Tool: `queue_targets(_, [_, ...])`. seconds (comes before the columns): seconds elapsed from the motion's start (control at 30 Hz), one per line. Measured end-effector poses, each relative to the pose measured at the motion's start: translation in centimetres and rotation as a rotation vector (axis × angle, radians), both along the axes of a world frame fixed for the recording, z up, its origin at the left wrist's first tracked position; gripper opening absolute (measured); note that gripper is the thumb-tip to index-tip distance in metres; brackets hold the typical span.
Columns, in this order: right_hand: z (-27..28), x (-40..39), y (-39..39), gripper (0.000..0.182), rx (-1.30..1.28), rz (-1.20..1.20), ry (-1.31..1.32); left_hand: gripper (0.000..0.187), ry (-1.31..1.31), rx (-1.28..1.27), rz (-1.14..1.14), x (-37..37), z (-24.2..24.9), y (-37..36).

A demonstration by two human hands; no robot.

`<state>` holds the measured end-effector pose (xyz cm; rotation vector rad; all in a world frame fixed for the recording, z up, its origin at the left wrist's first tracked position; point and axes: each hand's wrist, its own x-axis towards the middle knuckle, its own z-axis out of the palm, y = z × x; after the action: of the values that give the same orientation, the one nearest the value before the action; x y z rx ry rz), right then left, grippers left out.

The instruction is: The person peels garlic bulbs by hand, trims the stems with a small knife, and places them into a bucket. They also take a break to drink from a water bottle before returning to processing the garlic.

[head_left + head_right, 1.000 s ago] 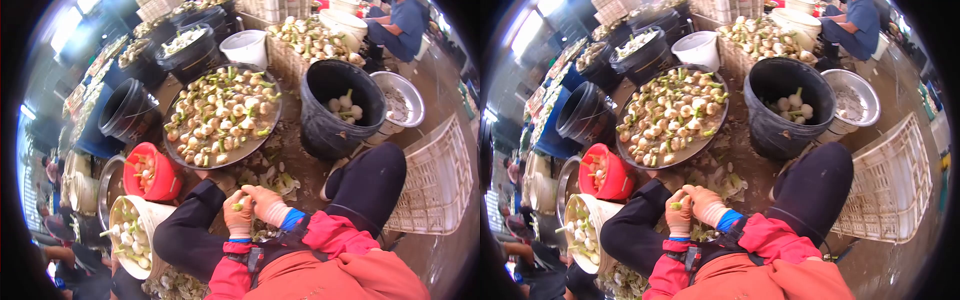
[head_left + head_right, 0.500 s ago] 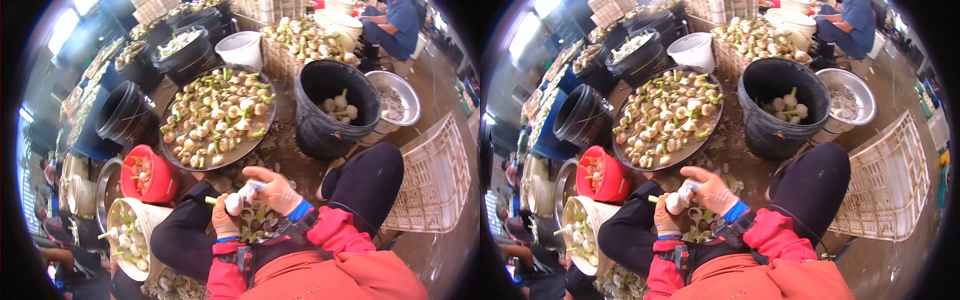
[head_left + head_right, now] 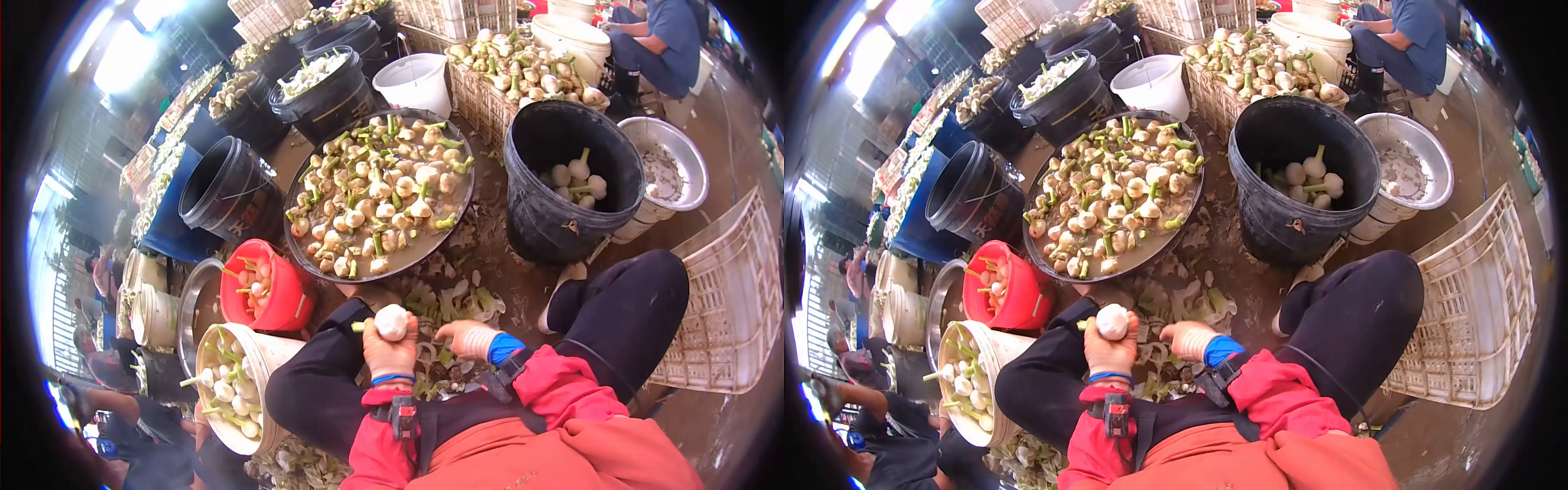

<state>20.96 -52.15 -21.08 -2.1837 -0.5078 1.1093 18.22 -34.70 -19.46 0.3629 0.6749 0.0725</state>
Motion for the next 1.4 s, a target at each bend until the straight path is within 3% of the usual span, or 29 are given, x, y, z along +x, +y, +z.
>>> queue_targets(0.03, [1.2,-0.3,-0.1,0.048,-0.034,-0.020,0.104,0.035,-0.035,0.034,-0.025,1.6,0.8,-1.4])
queue_targets(0.1, [0.4,-0.3,-0.1,0.047,0.020,0.044,0.054,0.034,-0.215,0.092,-0.228,4.6,4.4,-5.3])
queue_targets(0.13, [-0.2,-0.1,0.1,0.045,0.015,0.057,-0.013,0.039,-0.347,0.021,-0.335,5.2,6.8,-7.5])
queue_targets(0.17, [-6.4,-0.2,1.1,0.041,0.115,0.121,-0.136,0.044,-0.477,-0.053,-0.444,5.8,8.8,-9.2])
queue_targets(0.27, [-4.0,0.1,0.4,0.036,0.241,-0.042,-0.136,0.064,-0.558,0.179,-0.628,9.5,10.3,-10.6])
queue_targets(0.3, [-6.0,-0.4,0.8,0.033,0.478,-0.155,0.008,0.054,-0.446,0.419,-0.571,11.0,9.7,-10.4])
queue_targets(0.37, [-13.7,-1.2,3.4,0.033,0.478,-0.110,-0.169,0.041,-0.224,0.870,-0.509,15.3,5.6,-8.5])
queue_targets(0.4, [-0.6,0.2,0.2,0.038,0.269,-0.206,0.044,0.038,-0.211,1.125,-0.463,17.9,1.7,-6.8])
queue_targets(0.43, [-1.5,0.3,0.4,0.042,0.221,-0.181,0.006,0.035,-0.197,1.380,-0.409,19.8,-1.1,-5.3])
queue_targets(0.5, [-3.0,0.5,0.4,0.043,0.312,-0.223,0.113,0.043,-0.059,1.976,-0.499,22.3,-1.7,-4.1])
queue_targets(0.57, [-2.7,1.1,0.2,0.042,0.347,-0.282,0.128,0.058,0.182,2.275,-0.719,24.6,-2.1,-4.6])
queue_targets(0.63, [-1.6,1.8,-0.3,0.040,0.392,-0.362,0.133,0.061,0.281,2.389,-1.018,26.6,-2.8,-4.9])
queue_targets(0.7, [-1.1,2.4,-0.7,0.039,0.355,-0.430,0.145,0.063,0.260,2.373,-1.151,27.9,-3.0,-4.7])
queue_targets(0.77, [-3.2,2.7,-0.4,0.038,0.376,-0.503,0.168,0.063,0.149,2.377,-1.129,27.8,-3.2,-4.0])
queue_targets(0.8, [-3.5,2.9,-0.4,0.038,0.372,-0.529,0.145,0.061,0.083,2.227,-1.125,27.5,-3.3,-3.2])
queue_targets(0.83, [-3.7,2.9,-0.5,0.038,0.372,-0.547,0.127,0.059,-0.025,2.124,-1.031,26.3,-2.2,-3.2])
queue_targets(0.9, [-3.9,3.2,-0.8,0.031,0.487,-0.812,-0.082,0.055,-0.251,1.990,-0.775,22.7,-1.3,-2.5])
queue_targets(0.97, [-2.2,4.0,-1.2,0.027,0.590,-1.068,-0.198,0.052,-0.319,1.412,-0.829,17.7,1.4,-2.5])
queue_targets(1.03, [-0.5,4.8,-1.3,0.034,0.874,-1.258,0.014,0.057,-0.246,1.255,-0.859,13.2,2.1,-2.1])
queue_targets(1.1, [0.8,4.6,-1.1,0.042,1.070,-1.240,0.174,0.060,-0.179,1.166,-0.756,8.7,5.5,-4.0])
queue_targets(1.13, [0.9,4.2,-0.8,0.042,1.069,-1.225,0.184,0.062,-0.216,1.216,-0.717,7.0,4.1,-3.4])
queue_targets(1.17, [0.8,3.8,-0.4,0.045,1.090,-1.157,0.242,0.063,-0.259,1.475,-0.685,5.5,3.3,-3.0])
queue_targets(1.27, [1.1,2.5,0.8,0.048,1.098,-1.049,0.294,0.064,-0.254,1.863,-0.597,2.8,2.6,-3.2])
queue_targets(1.4, [1.1,1.7,1.0,0.044,1.110,-0.998,0.323,0.060,-0.120,2.092,-0.528,1.0,3.8,-5.4])
